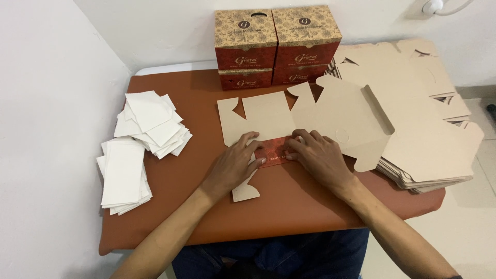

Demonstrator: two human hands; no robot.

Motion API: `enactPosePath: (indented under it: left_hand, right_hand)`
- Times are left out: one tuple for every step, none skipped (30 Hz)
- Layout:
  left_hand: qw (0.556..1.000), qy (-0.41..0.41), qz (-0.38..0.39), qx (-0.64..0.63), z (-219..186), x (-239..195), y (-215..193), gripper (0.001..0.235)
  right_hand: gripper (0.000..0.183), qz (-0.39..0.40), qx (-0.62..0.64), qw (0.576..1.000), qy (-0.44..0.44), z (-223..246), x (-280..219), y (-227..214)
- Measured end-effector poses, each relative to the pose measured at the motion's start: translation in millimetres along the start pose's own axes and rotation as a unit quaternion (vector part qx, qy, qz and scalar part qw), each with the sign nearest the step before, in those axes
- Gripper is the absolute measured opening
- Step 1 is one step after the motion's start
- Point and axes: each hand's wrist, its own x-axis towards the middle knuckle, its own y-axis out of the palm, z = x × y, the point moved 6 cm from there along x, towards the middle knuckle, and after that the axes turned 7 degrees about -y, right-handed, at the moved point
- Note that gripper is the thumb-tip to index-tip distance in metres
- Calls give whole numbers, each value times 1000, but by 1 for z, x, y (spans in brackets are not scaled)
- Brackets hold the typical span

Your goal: Assembling a cardboard box from a flat template and placing paper inserts inside.

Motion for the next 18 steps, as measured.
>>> enactPosePath:
  left_hand:
    - [1000, 1, -2, 0, -1, 0, 0, 36]
    - [1000, -6, 0, -4, 0, -1, 0, 38]
    - [1000, -13, 2, -9, 1, -2, 0, 40]
    - [1000, -13, 0, -8, -2, -2, -6, 40]
    - [997, -25, 10, -71, -2, -2, -11, 40]
    - [990, -38, 20, -134, -3, -2, -16, 40]
    - [990, -38, 19, -133, 9, 3, -12, 40]
    - [984, -53, 16, -168, 22, 8, -7, 38]
    - [977, -68, 12, -204, 36, 14, -3, 38]
    - [977, -68, 10, -204, 39, 19, -4, 38]
    - [981, -71, 3, -182, 43, 24, -5, 39]
    - [985, -73, -2, -158, 48, 29, -6, 42]
    - [985, -71, -1, -157, 42, 31, -12, 42]
    - [986, -72, -21, -147, 37, 32, -19, 43]
    - [987, -73, -41, -138, 32, 32, -27, 44]
    - [987, -73, -42, -137, 36, 41, -23, 44]
    - [983, -108, -48, -142, 44, 49, -19, 51]
    - [977, -143, -51, -148, 51, 58, -14, 58]
  right_hand:
    - [24, -2, -2, 1000, -1, -1, 0, -1]
    - [25, 17, 3, 1000, 9, -2, 1, 1]
    - [26, 35, 8, 999, 19, -3, 2, 3]
    - [26, 34, 7, 999, 18, -4, 5, -5]
    - [26, 58, 59, 996, 29, -6, 8, -9]
    - [25, 83, 112, 989, 39, -7, 11, -12]
    - [25, 82, 113, 990, 38, -10, 13, -16]
    - [24, 108, 138, 984, 43, -12, 14, -16]
    - [24, 133, 164, 976, 47, -15, 16, -17]
    - [24, 132, 162, 977, 46, -16, 21, -19]
    - [25, 145, 166, 973, 76, -21, 24, -19]
    - [27, 156, 171, 967, 107, -25, 26, -18]
    - [27, 154, 171, 967, 109, -31, 34, -9]
    - [25, 134, 164, 971, 111, -37, 43, -2]
    - [24, 113, 157, 975, 113, -44, 51, 5]
    - [24, 112, 157, 975, 113, -49, 62, 7]
    - [34, 129, 164, 969, 130, -56, 71, 12]
    - [48, 146, 171, 963, 149, -63, 78, 17]
